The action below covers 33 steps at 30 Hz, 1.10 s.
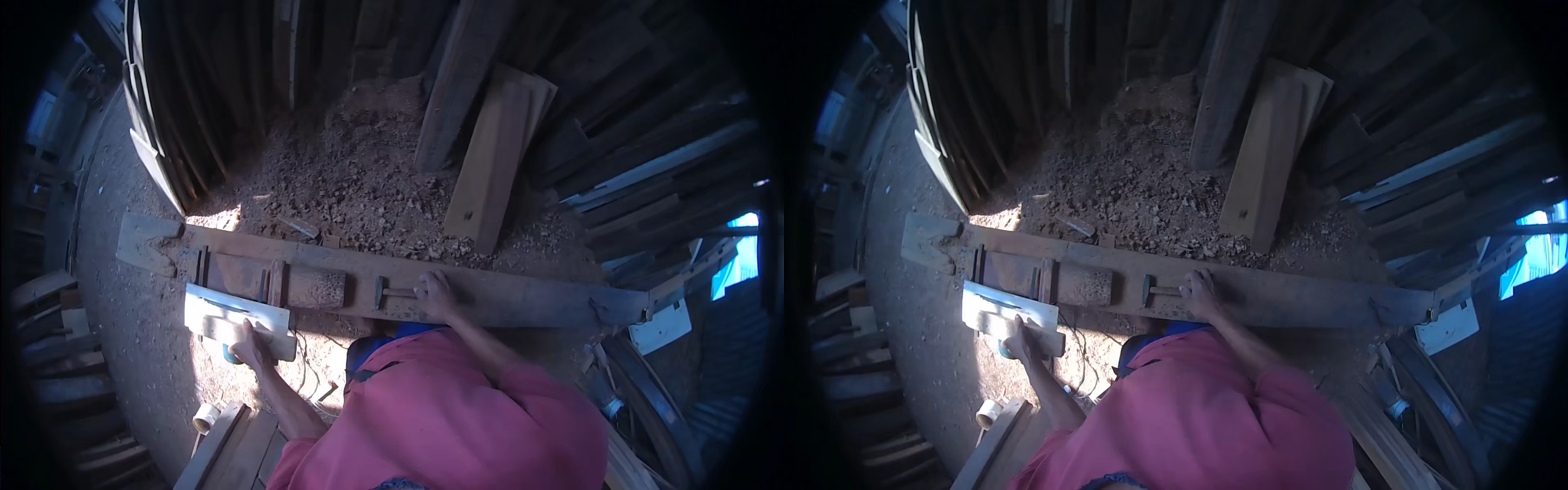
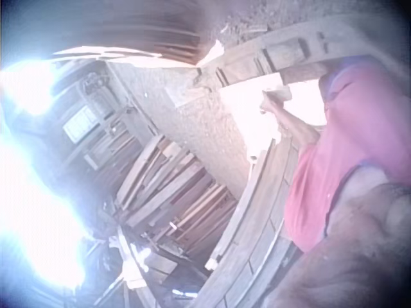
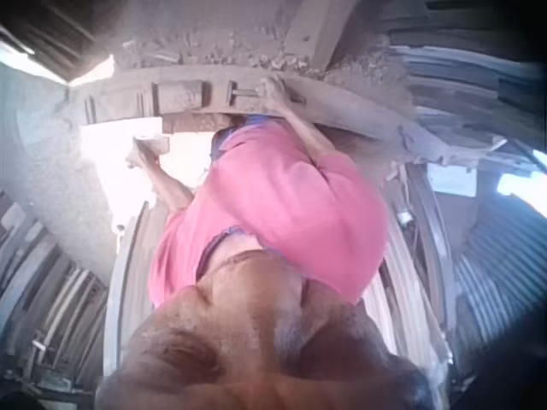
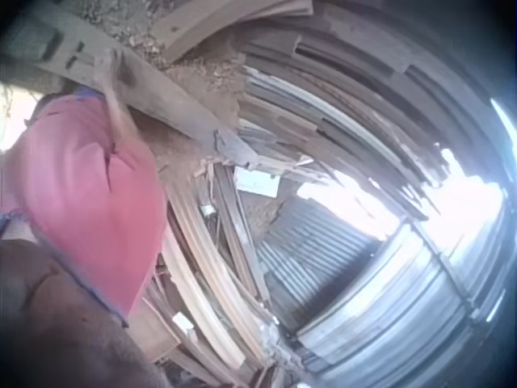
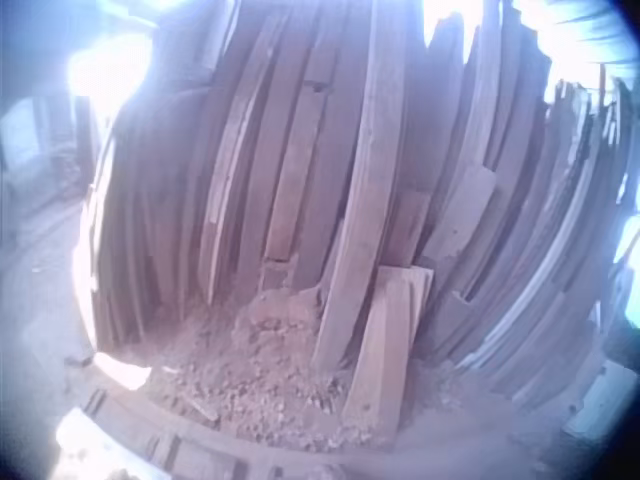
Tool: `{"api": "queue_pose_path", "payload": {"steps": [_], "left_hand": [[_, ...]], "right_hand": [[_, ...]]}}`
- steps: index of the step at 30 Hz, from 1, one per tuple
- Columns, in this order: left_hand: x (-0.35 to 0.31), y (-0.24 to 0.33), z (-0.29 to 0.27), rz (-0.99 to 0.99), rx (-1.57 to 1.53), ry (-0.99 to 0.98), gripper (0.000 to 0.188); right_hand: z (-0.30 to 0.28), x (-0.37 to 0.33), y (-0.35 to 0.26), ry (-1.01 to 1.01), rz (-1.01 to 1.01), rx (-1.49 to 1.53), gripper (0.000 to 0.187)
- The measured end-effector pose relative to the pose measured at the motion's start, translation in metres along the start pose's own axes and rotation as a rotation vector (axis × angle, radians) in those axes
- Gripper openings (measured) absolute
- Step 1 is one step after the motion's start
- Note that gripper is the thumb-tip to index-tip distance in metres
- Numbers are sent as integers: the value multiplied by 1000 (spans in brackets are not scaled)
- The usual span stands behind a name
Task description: The person measures a wooden board with a metal ruler, marks it with a pencil, and checks the alignment on a workbench. The person also plugs in a power cable to an extension cord and handles several stacked wooden boards, turning one over to inspect it.
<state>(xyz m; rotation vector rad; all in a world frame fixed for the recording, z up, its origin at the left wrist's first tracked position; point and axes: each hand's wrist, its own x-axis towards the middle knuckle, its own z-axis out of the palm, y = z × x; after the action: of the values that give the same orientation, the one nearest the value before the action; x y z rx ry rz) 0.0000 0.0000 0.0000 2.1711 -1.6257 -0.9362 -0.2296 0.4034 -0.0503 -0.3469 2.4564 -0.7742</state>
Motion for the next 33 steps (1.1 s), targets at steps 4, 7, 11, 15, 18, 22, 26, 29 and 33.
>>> {"api": "queue_pose_path", "payload": {"steps": [4, 7, 11, 15, 18, 22, 26, 29, 33], "left_hand": [[-40, -20, 58, -53, -95, -241, 94], [-1, -41, 41, 31, 15, -130, 99], [5, -37, 27, 74, -180, -206, 106], [19, -74, 3, -61, 45, 507, 97], [-70, -135, 7, 112, -15, 362, 91], [-197, -199, 44, -166, -3, -473, 83], [-295, -216, 124, -118, -71, -1214, 76], [-297, -198, 213, 1285, 561, -1239, 39], [-317, -132, 265, 699, 575, -1890, 35]], "right_hand": [[-86, -11, 67, 273, -33, -66, 32], [-87, -28, 108, 365, 67, 101, 31], [-138, -46, 198, 628, 426, 254, 29], [-193, -88, 331, 627, 572, -44, 39], [-233, -130, 387, 516, 825, -107, 49], [-215, -159, 409, 344, 893, -120, 68], [-218, -166, 370, 191, 885, -96, 79], [-195, -149, 398, 208, 806, -210, 76], [-191, -155, 409, 197, 745, -183, 78]]}}
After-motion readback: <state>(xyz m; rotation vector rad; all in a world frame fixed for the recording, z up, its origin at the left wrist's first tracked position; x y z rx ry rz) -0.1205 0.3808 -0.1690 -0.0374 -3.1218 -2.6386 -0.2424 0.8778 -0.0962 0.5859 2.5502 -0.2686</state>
